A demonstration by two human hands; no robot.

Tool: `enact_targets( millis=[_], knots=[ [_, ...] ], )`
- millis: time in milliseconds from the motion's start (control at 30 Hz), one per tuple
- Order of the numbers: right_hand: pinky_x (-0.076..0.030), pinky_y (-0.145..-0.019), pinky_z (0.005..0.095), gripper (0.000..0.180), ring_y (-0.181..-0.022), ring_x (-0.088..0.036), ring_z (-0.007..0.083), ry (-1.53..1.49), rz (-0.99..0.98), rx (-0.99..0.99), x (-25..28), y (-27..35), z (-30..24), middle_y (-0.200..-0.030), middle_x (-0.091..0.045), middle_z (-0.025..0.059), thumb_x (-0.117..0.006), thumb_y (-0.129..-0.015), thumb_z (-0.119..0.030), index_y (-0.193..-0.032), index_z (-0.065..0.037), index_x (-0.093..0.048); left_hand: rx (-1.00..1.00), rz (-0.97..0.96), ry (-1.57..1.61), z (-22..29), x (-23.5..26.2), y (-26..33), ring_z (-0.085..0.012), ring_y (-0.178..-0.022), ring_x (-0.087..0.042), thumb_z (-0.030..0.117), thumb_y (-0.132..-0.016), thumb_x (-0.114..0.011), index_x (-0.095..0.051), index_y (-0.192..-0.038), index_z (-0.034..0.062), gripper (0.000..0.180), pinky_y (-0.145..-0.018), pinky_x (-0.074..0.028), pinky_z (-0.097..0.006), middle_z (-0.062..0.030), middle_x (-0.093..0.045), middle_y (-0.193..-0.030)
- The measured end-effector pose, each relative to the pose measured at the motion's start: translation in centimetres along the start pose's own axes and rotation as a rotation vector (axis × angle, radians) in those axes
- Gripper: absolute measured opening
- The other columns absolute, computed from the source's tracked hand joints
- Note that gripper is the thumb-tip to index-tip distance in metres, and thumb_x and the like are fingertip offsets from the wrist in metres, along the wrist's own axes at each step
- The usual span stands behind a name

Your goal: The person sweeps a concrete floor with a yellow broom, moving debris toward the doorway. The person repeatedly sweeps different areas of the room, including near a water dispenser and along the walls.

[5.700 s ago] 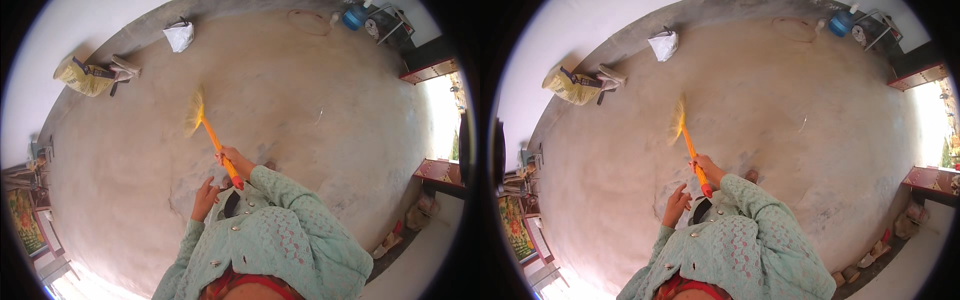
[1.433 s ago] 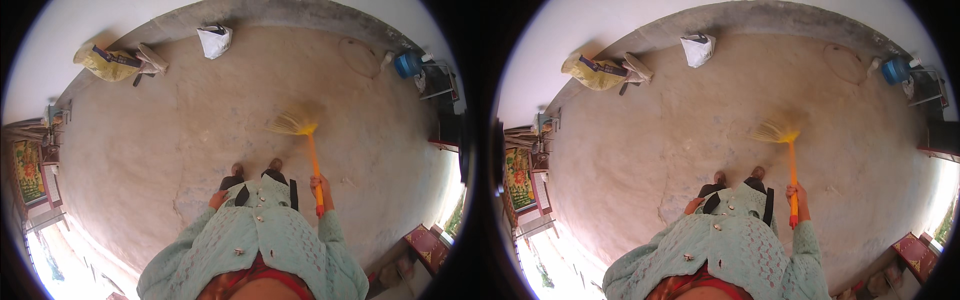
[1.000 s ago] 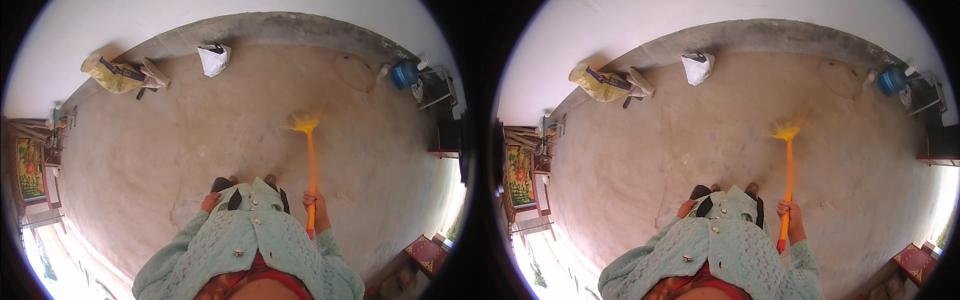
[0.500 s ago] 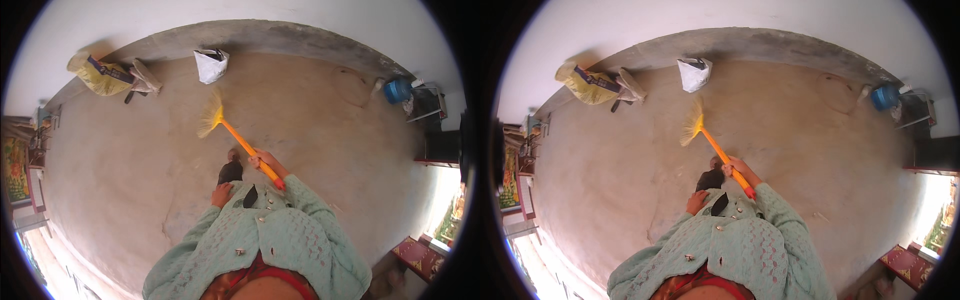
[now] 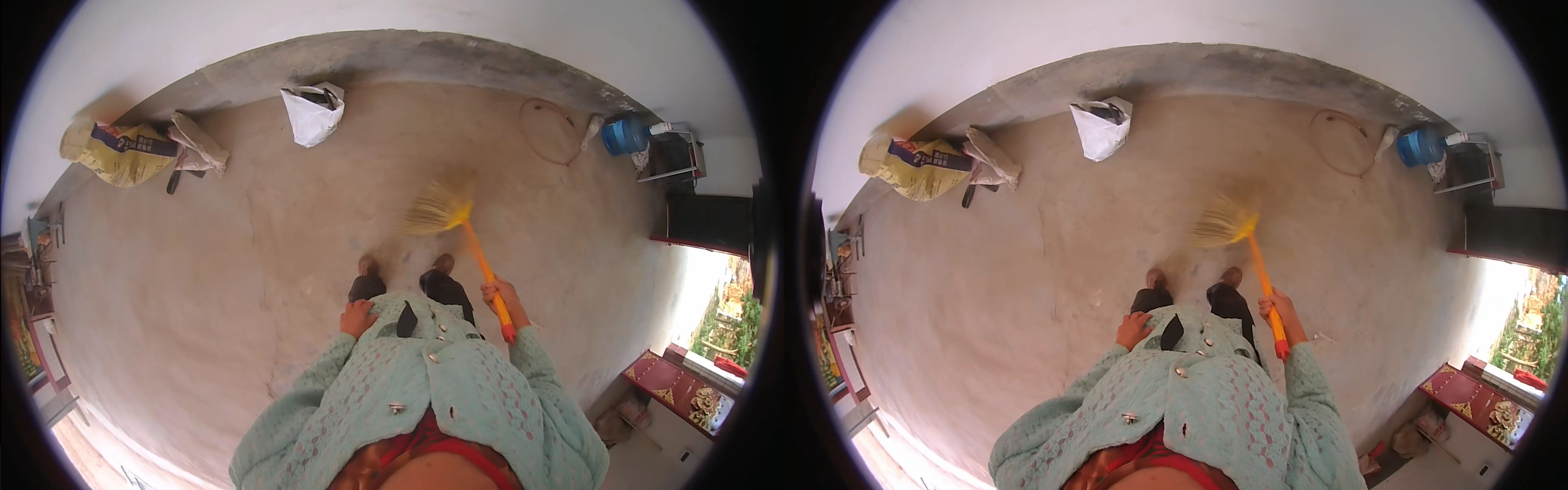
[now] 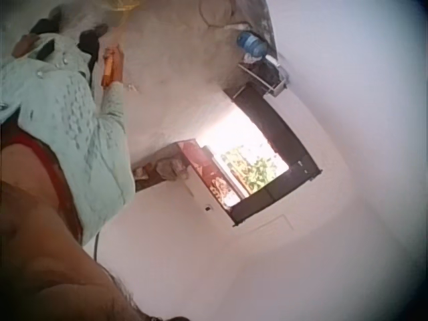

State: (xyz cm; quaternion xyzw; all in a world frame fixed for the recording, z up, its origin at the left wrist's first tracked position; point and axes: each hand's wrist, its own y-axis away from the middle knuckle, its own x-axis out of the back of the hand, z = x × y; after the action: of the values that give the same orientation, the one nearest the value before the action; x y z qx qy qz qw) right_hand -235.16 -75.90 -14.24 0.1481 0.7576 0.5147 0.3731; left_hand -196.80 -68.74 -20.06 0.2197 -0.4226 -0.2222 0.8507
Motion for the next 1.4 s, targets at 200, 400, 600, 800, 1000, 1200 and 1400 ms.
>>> enact_targets(
  millis=[200,400,600,800,1000,1200,1400],
  knots=[
    [-0.034,-0.039,0.0181,0.048,-0.045,-0.034,0.0064,0.064,-0.042,0.085,-3.1,6.2,-4.1,-0.065,-0.037,0.0051,-0.035,-0.074,0.005,-0.115,-0.018,-0.029,0.04,0.039,0.144,-0.1,1.1,-3.7,-0.0305,-0.095,-0.045,0.029,-0.072,-0.052,-0.054,-0.102,0.0141,0.034,-0.077,-0.041,-0.04,-0.0068,-0.051,-0.102],
    [-0.033,-0.04,0.0174,0.069,-0.045,-0.033,0.0058,0.119,-0.224,-0.158,-5.5,4.6,-7.4,-0.068,-0.037,0.0047,-0.034,-0.071,0.007,-0.129,-0.026,-0.014,0.026,0.204,0.314,0.7,-0.7,-3.1,-0.0305,-0.087,-0.051,0.026,-0.071,-0.054,-0.055,-0.098,0.0058,0.033,-0.075,-0.041,-0.037,-0.0127,-0.054,-0.092],
    [-0.033,-0.037,0.0187,0.057,-0.043,-0.035,0.0062,0.155,-0.496,-0.467,-11.0,-7.8,-6.0,-0.061,-0.038,0.0027,-0.036,-0.075,0.006,-0.125,-0.019,-0.026,0.049,0.114,0.233,2.9,-1.6,-2.7,-0.0297,-0.087,-0.052,0.023,-0.072,-0.055,-0.053,-0.1,0.0041,0.034,-0.075,-0.041,-0.035,-0.0139,-0.054,-0.093],
    [-0.037,-0.039,0.0184,0.018,-0.044,-0.041,0.0071,0.561,-0.524,-0.251,-16.1,-17.4,-4.1,-0.059,-0.042,0.0043,-0.042,-0.076,-0.003,-0.094,0.001,-0.042,0.072,0.073,0.274,3.8,-2.4,-2.2,-0.0291,-0.089,-0.051,0.022,-0.071,-0.056,-0.053,-0.101,0.0035,0.036,-0.077,-0.041,-0.035,-0.0135,-0.054,-0.096],
    [-0.04,-0.038,0.0237,0.009,-0.039,-0.045,0.0119,0.285,-0.325,-0.193,-8.5,-21.7,-12.3,-0.053,-0.045,0.007,-0.048,-0.074,-0.006,-0.072,0.002,-0.044,0.004,0.047,0.206,3.3,-1.9,-2.7,-0.0306,-0.087,-0.051,0.023,-0.07,-0.057,-0.053,-0.1,0.0043,0.035,-0.075,-0.041,-0.036,-0.0138,-0.054,-0.094],
    [-0.036,-0.039,0.017,0.006,-0.044,-0.036,0.0059,-0.212,-0.2,-0.072,-1.2,-12.2,-17.9,-0.062,-0.04,0.0038,-0.041,-0.078,-0.001,-0.083,0.001,-0.039,-0.017,0.031,0.116,3.2,-2.4,-4.5,-0.0301,-0.086,-0.051,0.024,-0.071,-0.056,-0.053,-0.099,0.0054,0.034,-0.074,-0.04,-0.038,-0.012,-0.054,-0.092],
    [-0.034,-0.039,0.015,0.015,-0.044,-0.034,0.0046,-0.343,-0.084,0.099,2.4,-3.7,-19.4,-0.062,-0.037,0.0017,-0.041,-0.078,0.002,-0.091,-0.005,-0.04,0.005,0.004,0.079,4.9,-1.1,-6.8,-0.0305,-0.085,-0.051,0.028,-0.073,-0.054,-0.054,-0.099,0.0063,0.034,-0.074,-0.04,-0.039,-0.0123,-0.054,-0.094]
  ],
)
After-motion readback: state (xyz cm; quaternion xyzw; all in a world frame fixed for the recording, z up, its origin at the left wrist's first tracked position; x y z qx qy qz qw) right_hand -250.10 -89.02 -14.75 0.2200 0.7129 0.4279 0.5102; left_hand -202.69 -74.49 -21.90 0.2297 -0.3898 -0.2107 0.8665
